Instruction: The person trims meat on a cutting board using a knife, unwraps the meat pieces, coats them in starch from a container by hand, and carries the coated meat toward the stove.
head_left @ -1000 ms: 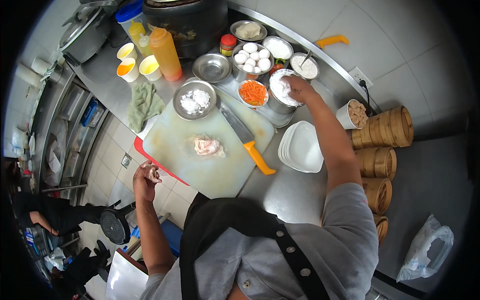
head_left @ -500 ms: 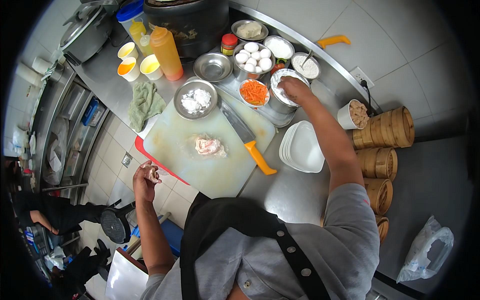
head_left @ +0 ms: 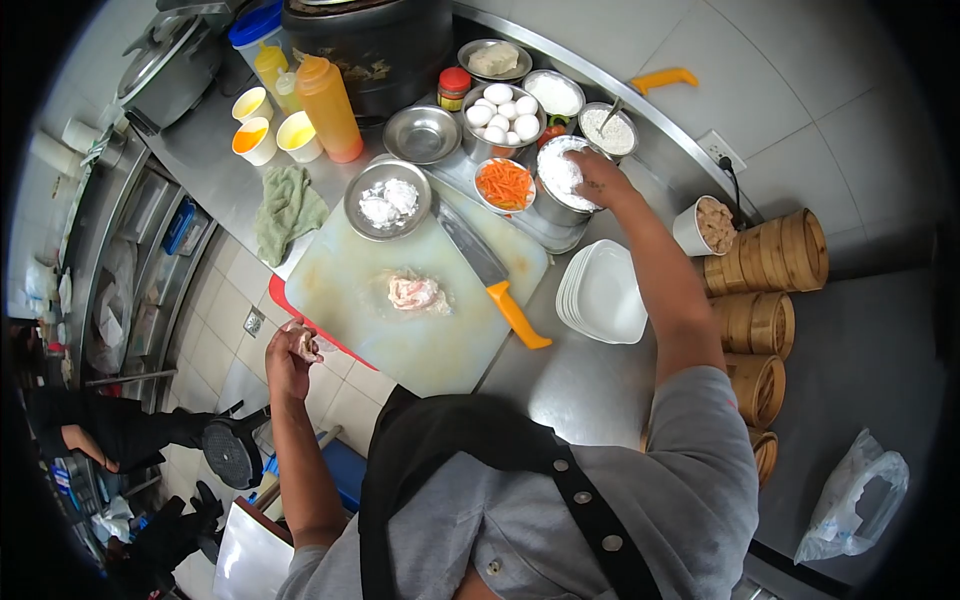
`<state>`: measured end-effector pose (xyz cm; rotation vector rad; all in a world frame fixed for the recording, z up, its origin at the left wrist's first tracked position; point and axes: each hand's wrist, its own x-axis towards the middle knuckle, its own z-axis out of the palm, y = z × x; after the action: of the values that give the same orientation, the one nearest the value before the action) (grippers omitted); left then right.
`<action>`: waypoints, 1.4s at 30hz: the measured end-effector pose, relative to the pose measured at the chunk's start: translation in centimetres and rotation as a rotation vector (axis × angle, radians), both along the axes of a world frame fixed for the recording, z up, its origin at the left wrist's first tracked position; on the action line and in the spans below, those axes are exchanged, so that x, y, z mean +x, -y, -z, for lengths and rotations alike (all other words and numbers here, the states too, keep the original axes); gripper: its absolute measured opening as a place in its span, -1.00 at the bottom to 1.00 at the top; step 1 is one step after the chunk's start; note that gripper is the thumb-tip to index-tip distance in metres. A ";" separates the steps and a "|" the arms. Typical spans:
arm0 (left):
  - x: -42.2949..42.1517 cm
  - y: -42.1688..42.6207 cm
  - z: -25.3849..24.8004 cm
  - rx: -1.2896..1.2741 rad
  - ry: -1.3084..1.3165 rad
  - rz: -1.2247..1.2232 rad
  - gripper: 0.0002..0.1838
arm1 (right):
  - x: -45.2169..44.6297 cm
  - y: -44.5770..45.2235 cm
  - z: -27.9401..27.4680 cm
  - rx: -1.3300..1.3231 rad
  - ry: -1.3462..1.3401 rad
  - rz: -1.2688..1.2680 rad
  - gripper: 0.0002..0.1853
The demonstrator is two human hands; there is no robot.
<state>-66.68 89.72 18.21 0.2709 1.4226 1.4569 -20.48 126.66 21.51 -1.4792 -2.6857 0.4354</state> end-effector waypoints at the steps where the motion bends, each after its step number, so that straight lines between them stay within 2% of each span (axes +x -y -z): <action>1: 0.0 -0.1 0.0 -0.004 -0.005 -0.001 -0.57 | 0.2 -0.4 -0.1 -0.079 -0.042 0.030 -0.40; 2: -0.1 -0.1 -0.1 0.000 -0.006 0.001 -0.57 | 0.3 -0.7 -0.1 -0.157 -0.083 0.058 -0.41; 5: -0.3 0.1 0.1 0.008 -0.012 0.000 -0.57 | -0.1 -1.2 -0.6 -0.128 -0.208 0.134 -0.44; 8: -0.4 0.4 0.3 0.003 -0.012 0.005 -0.57 | 1.0 -2.1 0.1 -0.112 -0.211 0.093 -0.49; 9: -0.4 0.4 0.3 0.000 -0.008 0.007 -0.56 | 0.8 -1.7 -0.2 -0.134 -0.269 0.084 -0.43; 12: -0.3 0.3 0.6 0.001 -0.002 0.015 -0.55 | -0.8 -0.3 -0.9 -0.010 0.030 0.055 -0.35; 13: -0.3 0.3 0.7 0.002 -0.002 0.018 -0.55 | -0.5 -0.9 0.3 -0.102 0.072 0.042 -0.28; 16: -0.2 0.0 0.6 0.000 -0.009 0.024 -0.54 | -0.9 -1.2 0.9 -0.037 0.051 0.082 -0.27; 19: -0.4 0.1 0.5 0.004 -0.018 0.024 -0.53 | -0.5 -1.4 -0.5 -0.184 -0.147 0.128 -0.31; 22: -0.6 0.4 0.6 0.006 -0.015 0.009 -0.53 | -0.8 -0.6 -1.6 -0.192 -0.028 0.168 -0.33; 25: -0.4 0.3 0.9 0.002 0.015 0.009 -0.54 | -0.8 0.1 0.5 0.045 0.097 0.094 -0.32; 28: 0.0 -0.1 0.7 -0.024 0.000 0.015 -0.55 | -1.6 0.5 0.6 0.100 0.152 0.118 -0.34; 31: 0.1 -0.1 0.0 0.009 -0.001 -0.002 -0.57 | -0.1 -0.9 0.8 -0.171 -0.282 0.281 -0.41; 34: -0.3 -0.1 -0.2 -0.017 -0.028 -0.006 -0.58 | 1.0 -2.0 0.9 -0.236 -0.366 0.483 -0.49; 35: -0.4 0.0 -0.1 -0.007 -0.014 -0.007 -0.58 | 1.5 -2.2 1.4 -0.394 -0.544 0.591 -0.50; 38: -0.5 0.2 0.5 0.007 0.016 -0.006 -0.58 | 2.8 -2.6 1.4 -0.621 -0.868 0.642 -0.57; 42: -0.1 0.0 -0.2 -0.004 0.009 -0.005 -0.58 | 3.7 -2.6 0.1 -0.676 -1.021 0.682 -0.62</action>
<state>-66.74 89.68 18.40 0.2580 1.4195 1.4572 -16.75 129.28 21.41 -1.5193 -1.2057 1.5627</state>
